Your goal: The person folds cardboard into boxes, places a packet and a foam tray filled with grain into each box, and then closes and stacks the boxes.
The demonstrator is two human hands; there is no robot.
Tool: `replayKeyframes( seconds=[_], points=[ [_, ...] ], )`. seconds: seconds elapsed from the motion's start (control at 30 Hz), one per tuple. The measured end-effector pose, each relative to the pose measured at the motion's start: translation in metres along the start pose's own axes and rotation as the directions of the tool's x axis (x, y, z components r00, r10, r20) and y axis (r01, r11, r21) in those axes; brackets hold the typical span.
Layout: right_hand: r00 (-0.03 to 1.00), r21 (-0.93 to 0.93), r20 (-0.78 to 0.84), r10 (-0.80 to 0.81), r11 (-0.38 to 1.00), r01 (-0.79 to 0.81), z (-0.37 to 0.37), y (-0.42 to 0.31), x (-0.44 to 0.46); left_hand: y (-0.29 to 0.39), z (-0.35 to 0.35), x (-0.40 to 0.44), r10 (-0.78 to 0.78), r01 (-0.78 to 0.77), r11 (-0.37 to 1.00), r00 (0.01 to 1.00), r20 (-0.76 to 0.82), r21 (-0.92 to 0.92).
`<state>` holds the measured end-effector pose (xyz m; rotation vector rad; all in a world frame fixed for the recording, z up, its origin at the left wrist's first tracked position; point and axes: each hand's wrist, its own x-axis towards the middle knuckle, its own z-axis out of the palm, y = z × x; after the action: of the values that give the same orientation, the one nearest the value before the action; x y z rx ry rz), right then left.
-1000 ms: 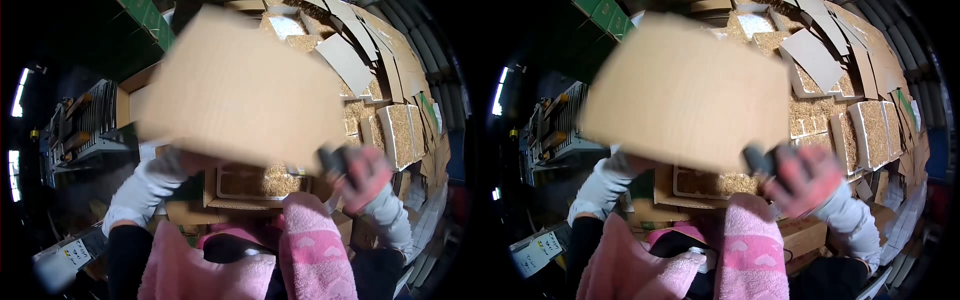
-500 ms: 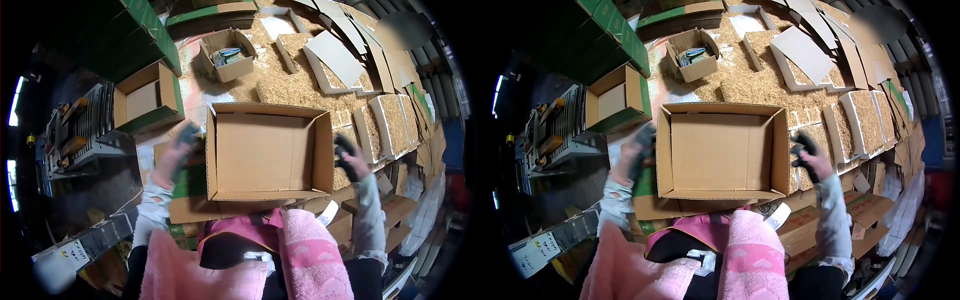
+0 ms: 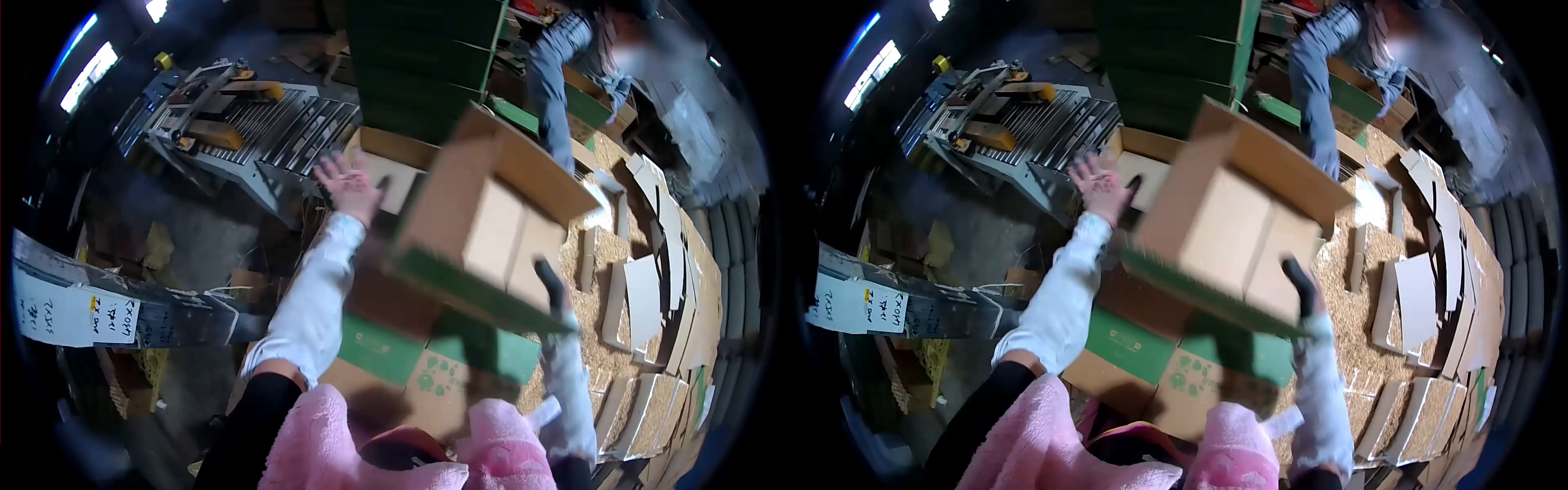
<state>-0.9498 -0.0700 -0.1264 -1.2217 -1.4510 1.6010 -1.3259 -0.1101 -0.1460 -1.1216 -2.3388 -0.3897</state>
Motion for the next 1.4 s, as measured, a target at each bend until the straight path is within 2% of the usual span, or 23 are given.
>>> replayKeyframes(
  seconds=[0.13, 0.17, 0.27, 0.3, 0.33, 0.37, 0.43, 0.5, 0.57, 0.6, 0.63, 0.8, 0.83, 0.9, 0.97, 1.0, 1.03, 1.07, 1.13, 1.23, 1.3, 1.33, 1.4],
  points=[
    [0.994, 0.166, 0.092, 0.055, 0.984, -0.07, 0.116, 0.023, 0.147, -0.059, 0.103, -0.051, 0.119, 0.027, 0.717, 0.98, 0.16, -0.696],
    [0.991, 0.168, 0.11, 0.08, 0.981, -0.098, 0.14, 0.037, 0.178, -0.063, 0.091, -0.056, 0.216, -0.195, 0.974, 0.953, 0.213, -0.115],
    [0.973, 0.155, 0.191, 0.127, 0.975, -0.158, 0.178, 0.089, 0.247, -0.093, 0.043, -0.037, 0.302, 0.118, 0.825, 0.735, 0.608, -0.553],
    [0.966, 0.143, 0.237, 0.105, 0.98, -0.142, 0.176, 0.124, 0.279, -0.103, 0.035, -0.035, 0.268, 0.261, 0.554, 0.843, 0.467, -0.79],
    [0.998, -0.037, 0.059, -0.015, 0.999, 0.018, 0.184, 0.07, 0.217, -0.108, 0.016, -0.034, 0.087, 0.378, 0.342, 0.899, 0.43, -0.86],
    [0.963, -0.746, -0.21, -0.171, 0.665, -0.045, 0.172, 0.07, 0.213, -0.111, -0.005, -0.035, -0.098, 0.43, 0.098, 0.902, 0.422, -0.897],
    [0.894, -0.551, -0.179, -0.411, 0.795, 0.255, 0.133, 0.043, 0.132, -0.122, -0.042, -0.057, -0.217, 0.281, 0.141, 0.944, 0.247, -0.949],
    [0.769, -0.935, 0.038, -0.638, 0.249, 0.253, 0.113, 0.063, 0.02, -0.165, 0.004, -0.148, -0.074, 0.642, -0.125, 0.754, 0.652, -0.757],
    [0.902, -0.932, 0.34, -0.266, 0.035, 0.361, 0.117, 0.07, -0.074, -0.183, 0.019, -0.226, 0.258, 0.119, 0.866, 0.725, 0.639, -0.485],
    [0.905, -0.893, 0.373, -0.204, 0.184, 0.41, 0.13, 0.078, -0.095, -0.151, -0.029, -0.224, 0.192, 0.622, 0.688, 0.34, 0.921, -0.373],
    [0.918, -0.914, 0.355, -0.175, 0.141, 0.38, 0.14, 0.068, -0.101, -0.13, -0.043, -0.265, 0.153, 0.25, 0.81, 0.783, 0.602, -0.531],
    [0.863, -0.846, 0.297, -0.41, 0.307, 0.436, 0.122, 0.065, -0.106, -0.084, -0.179, -0.17, 0.507, 0.374, 0.364, 0.689, 0.518, -0.853],
    [0.829, -0.745, 0.248, -0.502, 0.448, 0.494, 0.114, 0.044, -0.112, -0.084, -0.201, -0.142, 0.479, 0.291, 0.486, 0.7, 0.53, -0.824],
    [0.748, -0.497, 0.49, -0.448, 0.562, 0.662, 0.08, -0.031, -0.157, -0.094, -0.214, -0.082, 0.398, 0.689, -0.132, 0.696, 0.598, -0.713],
    [0.644, -0.529, 0.622, -0.445, 0.368, 0.765, 0.078, -0.113, -0.203, -0.121, -0.226, -0.044, 0.503, 0.824, -0.245, 0.559, 0.659, -0.511],
    [0.556, -0.721, 0.598, -0.577, -0.086, 0.687, 0.08, -0.132, -0.214, -0.138, -0.217, -0.038, 0.547, 0.929, -0.201, 0.37, 0.751, -0.311],
    [0.575, -0.743, 0.6, -0.556, -0.122, 0.658, 0.074, -0.142, -0.211, -0.148, -0.204, -0.036, 0.579, 0.985, -0.146, 0.16, 0.799, -0.092],
    [0.601, -0.762, 0.599, -0.529, -0.147, 0.63, 0.066, -0.153, -0.207, -0.148, -0.195, -0.034, 0.706, 0.777, 0.384, 0.1, 0.701, -0.498],
    [0.659, -0.775, 0.598, -0.457, -0.118, 0.621, 0.062, -0.169, -0.196, -0.128, -0.185, -0.038, 0.668, -0.18, 0.724, -0.056, 0.742, -0.666],
    [0.746, -0.803, 0.57, -0.345, -0.044, 0.594, 0.07, -0.142, -0.169, -0.05, -0.26, -0.016, 0.787, 0.251, 0.618, -0.194, 0.586, -0.745],
    [0.604, -0.794, 0.504, -0.618, -0.057, 0.605, 0.063, -0.123, -0.179, -0.041, -0.245, -0.042, 0.752, 0.057, 0.634, -0.28, 0.597, -0.771],
    [0.521, -0.785, 0.548, -0.655, -0.188, 0.59, 0.06, -0.122, -0.199, -0.05, -0.231, -0.056, 0.963, 0.151, 0.265, -0.085, 0.254, -0.952],
    [0.419, -0.74, 0.595, -0.686, -0.264, 0.618, 0.057, -0.1, -0.24, -0.04, -0.26, -0.045, 0.907, 0.056, 0.42, -0.024, 0.42, -0.906]
  ],
)
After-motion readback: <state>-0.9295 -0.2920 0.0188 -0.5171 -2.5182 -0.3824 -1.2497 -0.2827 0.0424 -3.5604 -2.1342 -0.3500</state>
